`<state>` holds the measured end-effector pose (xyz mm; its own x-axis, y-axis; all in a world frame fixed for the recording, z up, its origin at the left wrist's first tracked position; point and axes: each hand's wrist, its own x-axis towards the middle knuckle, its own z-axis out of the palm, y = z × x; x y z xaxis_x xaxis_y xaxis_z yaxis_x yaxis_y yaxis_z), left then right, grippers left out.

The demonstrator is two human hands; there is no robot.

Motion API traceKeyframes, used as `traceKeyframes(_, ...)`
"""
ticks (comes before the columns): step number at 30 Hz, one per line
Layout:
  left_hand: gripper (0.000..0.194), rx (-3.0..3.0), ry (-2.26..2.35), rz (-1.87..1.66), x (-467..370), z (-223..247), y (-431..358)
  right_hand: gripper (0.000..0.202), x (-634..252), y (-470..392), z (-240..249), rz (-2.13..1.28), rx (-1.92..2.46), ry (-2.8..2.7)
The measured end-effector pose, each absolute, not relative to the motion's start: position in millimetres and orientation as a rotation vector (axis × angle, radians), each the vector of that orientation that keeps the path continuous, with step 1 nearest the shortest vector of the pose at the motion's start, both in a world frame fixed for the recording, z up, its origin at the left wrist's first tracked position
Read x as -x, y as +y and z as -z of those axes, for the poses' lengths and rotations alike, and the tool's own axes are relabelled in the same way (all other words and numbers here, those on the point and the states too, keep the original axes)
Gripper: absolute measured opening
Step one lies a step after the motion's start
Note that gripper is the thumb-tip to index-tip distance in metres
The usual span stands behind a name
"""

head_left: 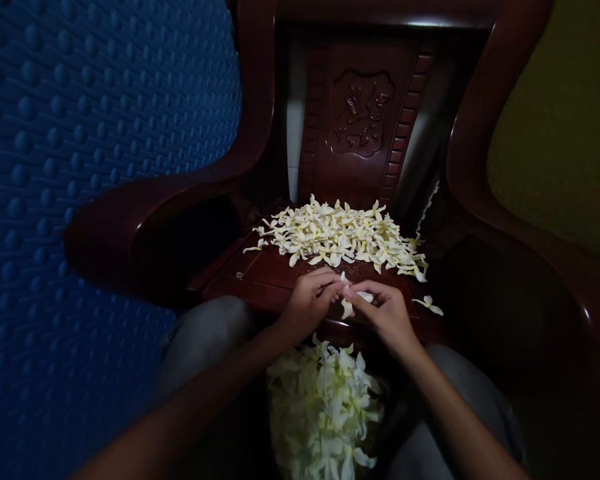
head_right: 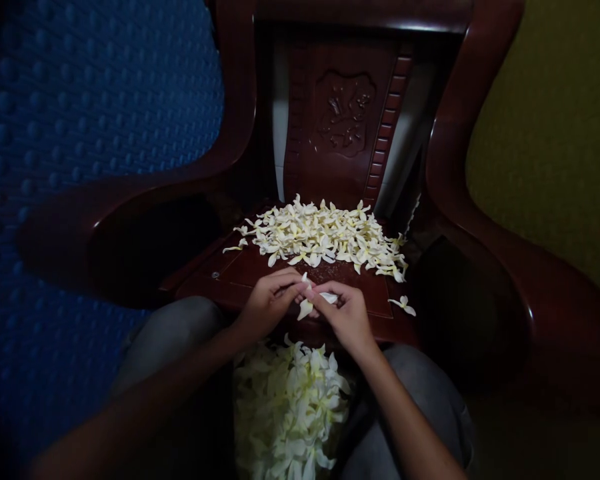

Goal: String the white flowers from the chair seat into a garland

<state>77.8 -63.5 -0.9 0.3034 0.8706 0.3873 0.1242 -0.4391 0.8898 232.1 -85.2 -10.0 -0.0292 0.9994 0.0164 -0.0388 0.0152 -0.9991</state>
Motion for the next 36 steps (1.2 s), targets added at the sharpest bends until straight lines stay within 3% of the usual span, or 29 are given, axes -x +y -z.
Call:
traceKeyframes(14,0.029,-2.142,0.945,-1.120,-66,-4,-55,0.022,-232,-86,7,-1.263,1.099,-1.196)
traceKeyframes(22,0.032,-1.882,0.753,-0.953,-62,-8,-55,0.014,-235,-90,5,-1.472,0.956,-1.146)
traceKeyframes(29,0.034,-2.010,0.763,-0.876,-65,-11,-60,0.019,-237,-92,-2,-1.128,1.021,-1.360)
traceKeyframes(36,0.032,-2.062,0.837,-0.911,-64,-12,-60,0.028,-233,-90,2,-1.210,1.044,-1.240)
